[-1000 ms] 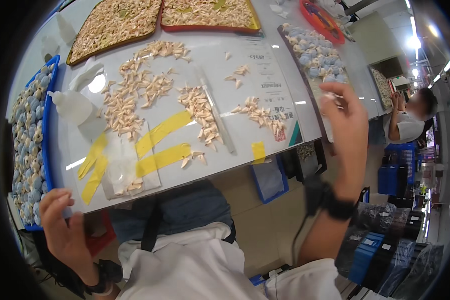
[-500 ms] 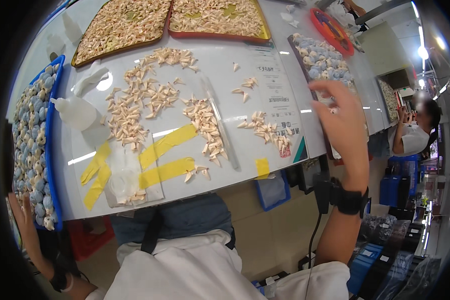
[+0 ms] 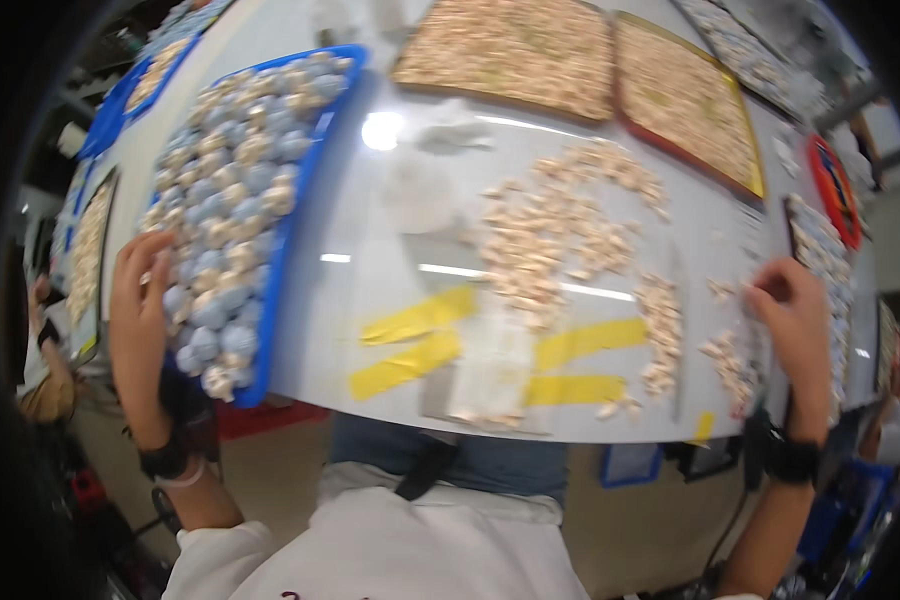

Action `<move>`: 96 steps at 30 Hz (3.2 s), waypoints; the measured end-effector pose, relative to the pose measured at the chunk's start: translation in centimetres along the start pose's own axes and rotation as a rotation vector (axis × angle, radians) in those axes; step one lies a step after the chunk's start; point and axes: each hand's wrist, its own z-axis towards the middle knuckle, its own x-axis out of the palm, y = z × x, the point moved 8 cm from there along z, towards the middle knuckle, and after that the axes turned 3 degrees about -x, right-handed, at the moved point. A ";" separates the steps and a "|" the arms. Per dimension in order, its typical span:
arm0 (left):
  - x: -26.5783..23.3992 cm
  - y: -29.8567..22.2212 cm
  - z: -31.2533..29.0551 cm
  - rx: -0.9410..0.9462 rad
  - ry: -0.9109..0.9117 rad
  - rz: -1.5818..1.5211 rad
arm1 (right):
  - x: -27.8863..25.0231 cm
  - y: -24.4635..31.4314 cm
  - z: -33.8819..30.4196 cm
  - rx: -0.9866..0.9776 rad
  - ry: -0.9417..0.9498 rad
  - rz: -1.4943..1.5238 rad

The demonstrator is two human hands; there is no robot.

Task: The person assembles small doll heads by attaching tiny beige components to the face of a blue-wrapped head. They repeatedly pick up a component from the table, apply it to the doll head, and place the finished head into a blue tray.

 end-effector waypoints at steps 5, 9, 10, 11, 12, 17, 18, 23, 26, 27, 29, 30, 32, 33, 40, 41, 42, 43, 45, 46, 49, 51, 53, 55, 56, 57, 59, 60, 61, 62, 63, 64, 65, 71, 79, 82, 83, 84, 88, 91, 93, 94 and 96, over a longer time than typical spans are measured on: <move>-0.7 0.6 0.6 -0.061 -0.024 -0.101 | -1.3 1.0 -2.5 0.181 -0.087 0.364; -0.2 1.5 0.7 -0.022 0.100 -0.370 | -2.2 1.8 -5.0 0.237 -0.224 0.464; -0.1 1.9 0.6 -0.023 0.111 -0.426 | -2.1 2.3 -5.5 0.202 -0.229 0.495; 0.0 2.1 0.5 -0.023 0.123 -0.481 | -1.8 2.8 -6.1 0.167 -0.233 0.527; -0.1 2.4 0.4 -0.064 0.125 -0.544 | -1.8 3.1 -6.5 0.133 -0.236 0.556; -2.3 3.1 -0.1 -0.092 -0.056 -0.610 | -2.0 2.7 -7.9 0.155 -0.266 0.539; -2.6 2.4 -0.5 -0.095 -0.094 -0.649 | -2.4 2.5 -8.1 0.168 -0.288 0.499; -1.9 -2.2 -5.1 0.155 0.044 -0.958 | -1.2 6.5 -7.3 0.132 -0.324 0.524; 0.5 -4.6 -7.9 -0.018 0.201 -1.096 | 0.4 11.0 -6.1 0.071 -0.288 0.612; 1.3 -5.7 -8.5 -0.099 0.228 -1.137 | 1.0 11.9 -5.7 0.057 -0.278 0.662; 2.7 -7.9 -9.3 0.051 0.326 -1.497 | 2.4 14.0 -5.0 0.028 -0.177 0.669; 3.8 -9.0 -9.8 0.051 0.391 -1.492 | 3.3 15.1 -4.9 0.015 -0.145 0.681; 5.1 -11.2 -10.5 0.146 0.498 -1.452 | 4.6 16.4 -4.5 -0.081 -0.045 0.557; 5.5 -11.7 -10.7 0.106 0.535 -1.479 | 5.0 17.3 -4.1 -0.164 0.006 0.511; 7.6 -12.7 -11.0 0.201 0.563 -1.608 | 7.1 21.8 -3.1 -0.388 0.090 0.151; 7.7 -12.8 -10.9 0.244 0.558 -1.579 | 7.1 22.0 -3.1 -0.390 0.104 0.135; 7.6 -12.9 -10.9 0.288 0.548 -1.546 | 7.1 22.2 -3.2 -0.402 0.095 0.124; 7.8 -12.9 -10.9 0.246 0.561 -1.551 | 7.2 22.4 -3.2 -0.416 0.089 0.113; 7.9 -12.9 -10.8 0.090 0.567 -1.609 | 7.3 23.0 -3.0 -0.451 0.054 0.088; 7.9 -13.1 -11.0 -0.026 0.557 -1.660 | 7.3 23.1 -3.0 -0.461 0.042 0.072; 8.3 -13.0 -11.1 -0.208 0.515 -1.713 | 7.0 22.7 -3.0 -0.446 0.058 0.044; 8.5 -13.0 -11.2 -0.235 0.520 -1.707 | 7.1 22.7 -3.4 -0.441 0.073 0.064; 8.9 -13.4 -11.3 -0.248 0.574 -1.688 | 7.4 22.7 -3.4 -0.454 0.054 0.088; 9.0 -13.9 -11.3 -0.310 0.663 -1.665 | 7.2 22.6 -3.3 -0.442 0.019 0.095; 8.9 -14.1 -11.3 -0.297 0.679 -1.651 | 7.0 22.3 -3.4 -0.420 0.004 0.094; 8.9 -14.2 -11.4 -0.287 0.694 -1.638 | 6.9 22.1 -3.5 -0.397 -0.005 0.136; 8.8 -14.3 -11.7 -0.190 0.662 -1.650 | 6.3 21.7 -4.2 -0.347 -0.029 0.268; 8.7 -14.4 -11.8 -0.159 0.651 -1.675 | 6.0 21.3 -4.7 -0.331 -0.020 0.358; 8.6 -14.4 -11.9 -0.162 0.650 -1.741 | 5.6 21.0 -5.2 -0.314 -0.013 0.446; 8.6 -14.4 -11.9 -0.146 0.648 -1.753 | 5.3 20.7 -5.7 -0.307 0.011 0.535; 8.5 -14.3 -12.0 -0.129 0.645 -1.762 | 5.6 20.6 -6.4 -0.263 0.002 0.616; 8.4 -14.3 -12.0 -0.093 0.643 -1.717 | 5.8 20.6 -7.1 -0.220 -0.010 0.699; 8.3 -14.4 -12.1 -0.079 0.650 -1.670 | 6.1 20.6 -7.8 -0.179 -0.023 0.782; 7.8 -15.8 -11.9 0.144 0.648 -1.500 | 7.7 21.2 -9.5 -0.151 -0.043 0.871; 6.8 -16.1 -11.7 0.225 0.631 -1.469 | 8.3 21.7 -9.9 -0.291 0.085 0.897; 5.9 -16.0 -11.5 0.349 0.557 -1.344 | 8.2 21.9 -10.2 -0.353 0.014 0.759; 5.7 -16.1 -11.5 0.375 0.511 -1.298 | 7.8 22.2 -10.3 -0.360 -0.023 0.687; 5.5 -16.1 -11.4 0.403 0.467 -1.253 | 7.3 22.6 -10.3 -0.380 -0.037 0.597; 4.3 -16.8 -12.1 0.394 0.254 -1.085 | 6.3 23.9 -10.3 -0.521 -0.063 0.279; 3.9 -17.0 -12.3 0.407 0.184 -0.988 | 6.2 24.5 -10.3 -0.623 -0.143 0.198; 3.8 -17.2 -12.2 0.410 0.186 -0.961 | 6.1 24.7 -10.2 -0.630 -0.149 0.154; 3.8 -17.2 -12.1 0.404 0.195 -0.960 | 6.1 24.7 -10.2 -0.631 -0.157 0.168; 4.0 -17.3 -11.9 0.383 0.217 -0.982 | 6.1 24.5 -9.9 -0.631 -0.176 0.185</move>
